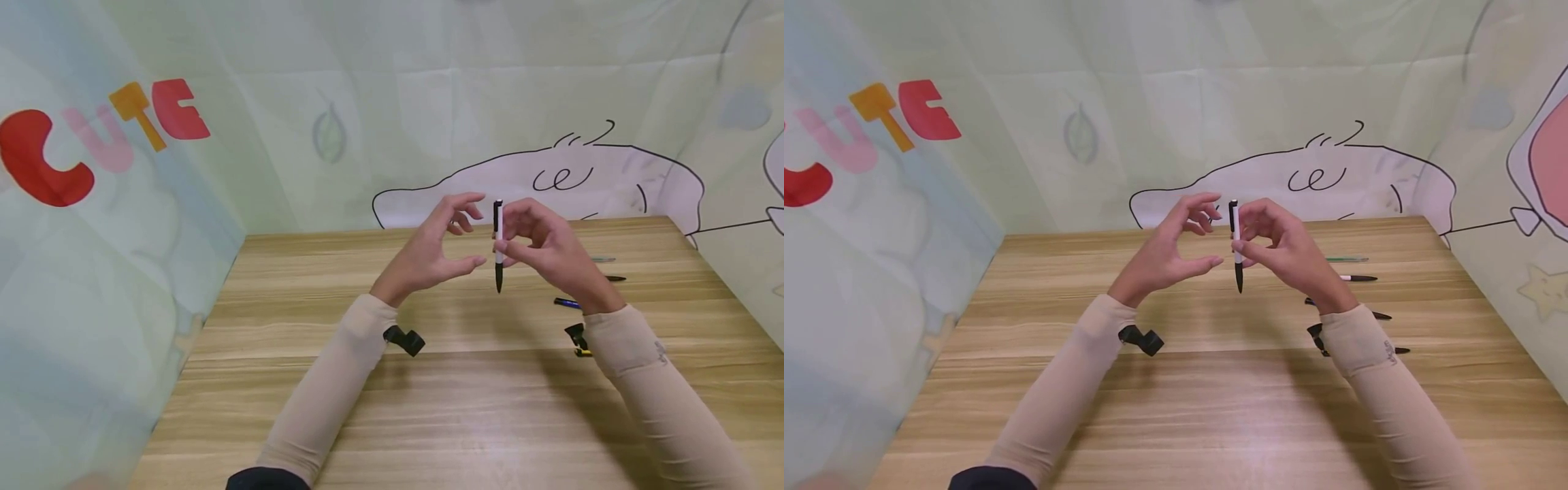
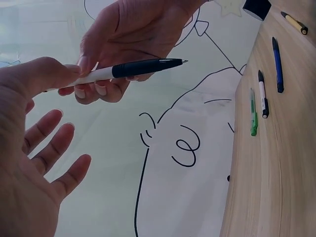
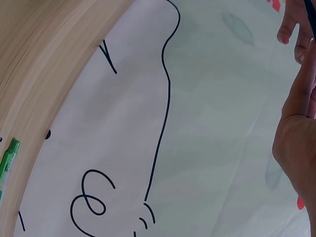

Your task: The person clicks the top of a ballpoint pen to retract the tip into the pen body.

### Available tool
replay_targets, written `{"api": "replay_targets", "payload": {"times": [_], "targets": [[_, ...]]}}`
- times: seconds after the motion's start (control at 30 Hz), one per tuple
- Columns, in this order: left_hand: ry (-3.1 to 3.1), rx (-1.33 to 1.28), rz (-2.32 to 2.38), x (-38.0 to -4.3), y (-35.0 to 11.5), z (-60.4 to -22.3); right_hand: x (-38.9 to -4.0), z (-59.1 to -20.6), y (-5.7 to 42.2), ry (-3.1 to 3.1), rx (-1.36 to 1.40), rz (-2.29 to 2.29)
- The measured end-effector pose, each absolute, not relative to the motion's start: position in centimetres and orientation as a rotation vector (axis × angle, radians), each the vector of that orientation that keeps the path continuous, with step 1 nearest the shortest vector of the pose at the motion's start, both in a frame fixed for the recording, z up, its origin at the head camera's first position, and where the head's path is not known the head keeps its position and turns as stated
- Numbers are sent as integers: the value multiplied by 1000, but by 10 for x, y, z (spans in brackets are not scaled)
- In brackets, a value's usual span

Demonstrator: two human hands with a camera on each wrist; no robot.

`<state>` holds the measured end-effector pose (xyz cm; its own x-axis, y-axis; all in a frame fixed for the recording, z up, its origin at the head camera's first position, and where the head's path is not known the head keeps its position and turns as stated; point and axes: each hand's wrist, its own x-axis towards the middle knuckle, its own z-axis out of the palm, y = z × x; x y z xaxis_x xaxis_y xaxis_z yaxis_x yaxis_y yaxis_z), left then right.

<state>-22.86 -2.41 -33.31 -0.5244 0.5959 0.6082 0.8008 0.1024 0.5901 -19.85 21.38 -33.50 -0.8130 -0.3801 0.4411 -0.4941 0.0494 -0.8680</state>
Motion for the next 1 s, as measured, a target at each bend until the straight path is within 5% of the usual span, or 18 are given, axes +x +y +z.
{"api": "replay_targets", "payload": {"times": [1.0], "targets": [[-2125, -1459, -1495, -231, -8, -341, -197, -332, 205, -2148, 857, 2074]]}}
